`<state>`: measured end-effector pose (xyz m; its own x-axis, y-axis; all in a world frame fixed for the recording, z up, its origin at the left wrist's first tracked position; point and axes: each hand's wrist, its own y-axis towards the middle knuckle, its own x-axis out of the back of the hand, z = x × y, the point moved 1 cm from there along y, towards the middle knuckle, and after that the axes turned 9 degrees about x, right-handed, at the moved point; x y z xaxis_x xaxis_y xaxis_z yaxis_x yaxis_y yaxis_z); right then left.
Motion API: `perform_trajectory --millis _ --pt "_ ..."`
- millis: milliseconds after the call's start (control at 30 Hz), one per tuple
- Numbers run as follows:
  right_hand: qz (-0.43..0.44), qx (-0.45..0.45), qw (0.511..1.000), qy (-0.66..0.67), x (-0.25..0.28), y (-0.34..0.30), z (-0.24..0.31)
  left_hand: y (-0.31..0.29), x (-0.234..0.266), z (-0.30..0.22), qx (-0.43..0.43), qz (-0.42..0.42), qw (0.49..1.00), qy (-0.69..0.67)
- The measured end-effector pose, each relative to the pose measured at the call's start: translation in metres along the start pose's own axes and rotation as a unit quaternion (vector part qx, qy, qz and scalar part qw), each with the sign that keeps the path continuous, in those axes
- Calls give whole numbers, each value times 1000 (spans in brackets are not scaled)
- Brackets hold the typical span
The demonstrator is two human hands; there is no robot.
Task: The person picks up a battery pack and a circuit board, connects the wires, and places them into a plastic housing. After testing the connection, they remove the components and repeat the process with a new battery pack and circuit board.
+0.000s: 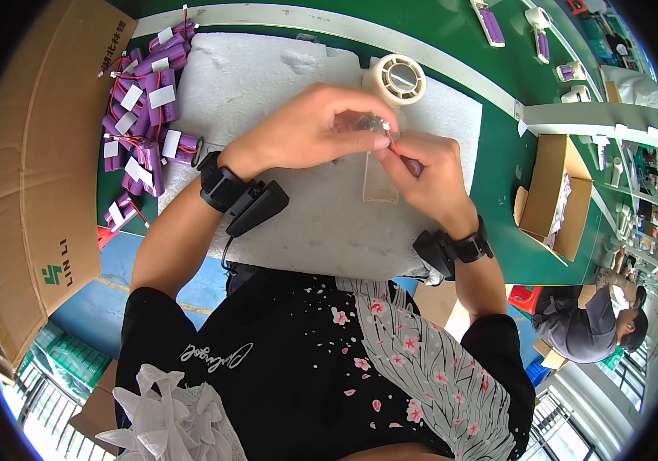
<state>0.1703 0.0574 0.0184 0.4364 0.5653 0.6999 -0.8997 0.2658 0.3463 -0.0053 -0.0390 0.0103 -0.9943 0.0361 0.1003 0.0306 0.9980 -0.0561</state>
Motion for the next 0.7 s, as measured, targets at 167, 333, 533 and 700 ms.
perform_trajectory --millis 167,333,533,700 --pt "-18 -20 999 19 3 1 2 2 4 9 13 -10 999 43" --pt "-61 -94 990 84 7 0 1 1 5 8 29 -16 999 20" --pt "-89 -50 994 48 4 1 -3 2 5 7 46 -24 999 17" --pt "-80 -54 995 5 0 2 -2 2 5 8 68 -35 997 2"
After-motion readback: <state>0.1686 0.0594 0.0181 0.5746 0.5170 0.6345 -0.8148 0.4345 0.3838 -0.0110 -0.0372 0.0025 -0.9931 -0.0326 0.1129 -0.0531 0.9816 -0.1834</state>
